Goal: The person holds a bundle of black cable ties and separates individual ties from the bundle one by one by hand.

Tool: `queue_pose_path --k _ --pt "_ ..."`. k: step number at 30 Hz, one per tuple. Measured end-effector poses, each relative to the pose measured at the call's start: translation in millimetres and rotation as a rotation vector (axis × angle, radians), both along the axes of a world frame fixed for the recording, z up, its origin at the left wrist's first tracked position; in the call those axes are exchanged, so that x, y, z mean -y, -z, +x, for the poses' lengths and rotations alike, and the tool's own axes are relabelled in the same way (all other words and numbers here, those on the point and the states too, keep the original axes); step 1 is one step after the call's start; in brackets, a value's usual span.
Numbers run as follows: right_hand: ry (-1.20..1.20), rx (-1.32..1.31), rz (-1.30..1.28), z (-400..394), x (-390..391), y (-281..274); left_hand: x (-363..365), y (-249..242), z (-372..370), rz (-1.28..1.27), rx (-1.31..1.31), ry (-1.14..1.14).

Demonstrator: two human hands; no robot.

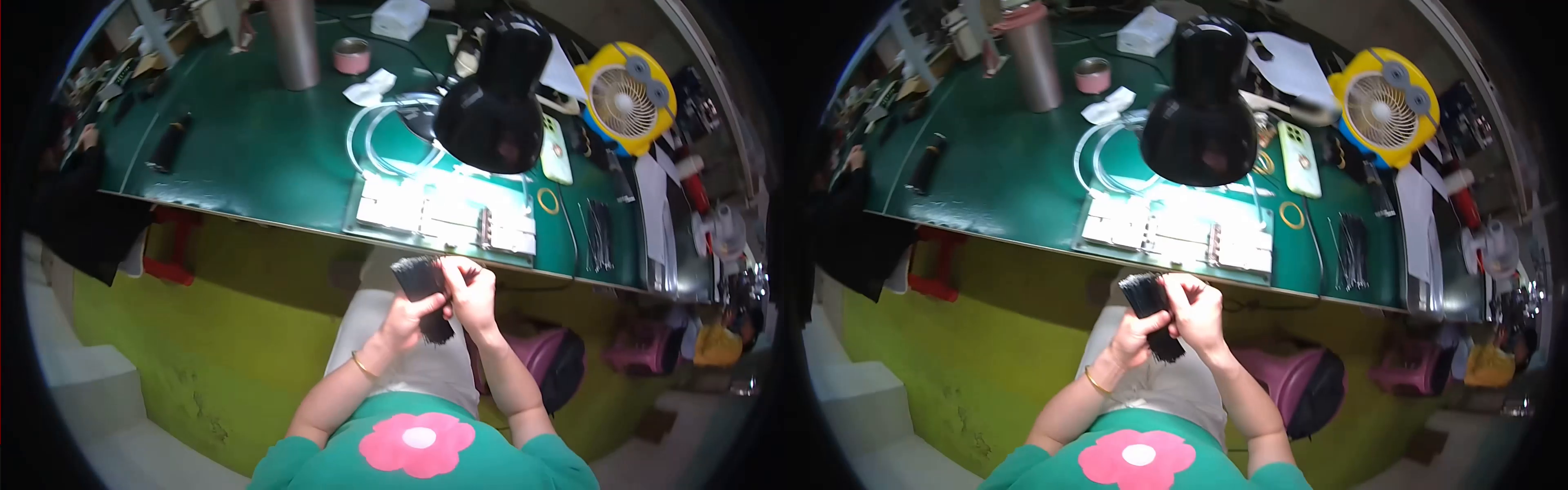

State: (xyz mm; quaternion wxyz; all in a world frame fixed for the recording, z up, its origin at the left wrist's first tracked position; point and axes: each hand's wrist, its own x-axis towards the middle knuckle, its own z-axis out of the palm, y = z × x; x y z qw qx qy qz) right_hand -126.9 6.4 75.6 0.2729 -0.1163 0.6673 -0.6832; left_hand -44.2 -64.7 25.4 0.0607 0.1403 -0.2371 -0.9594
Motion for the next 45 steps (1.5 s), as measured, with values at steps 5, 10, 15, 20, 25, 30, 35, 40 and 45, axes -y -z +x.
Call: queue_pose_path --k 5,10,15,20,25,30,35,40,45 --pt "0.033 -0.042 0.034 1 1 -6 -5 -3 -9 0.049 -0.018 -0.034" --pt "0.037 -0.026 0.067 -4 1 -2 -6 -3 -10 0.044 0.006 -0.058" --pt "0.061 -0.001 0.049 -4 1 5 -6 3 -10 0.057 0.007 -0.053" --pt "0.078 -0.009 0.029 -10 2 1 -6 5 -13 0.075 -0.025 -0.039" --pt "0.124 0.004 0.001 -8 6 3 -4 4 -16 0.032 -0.039 -0.038" --pt "0.143 -0.016 0.005 -7 8 4 -3 4 -14 0.016 -0.037 -0.041" --pt "0.138 0.026 0.004 -9 7 4 -2 4 -15 0.030 -0.050 -0.034" --pt "0.145 0.035 0.020 -10 7 6 -2 -1 -17 0.029 -0.033 -0.040" --pt "0.087 0.008 0.028 -8 3 4 0 0 -11 -0.002 0.021 -0.015"
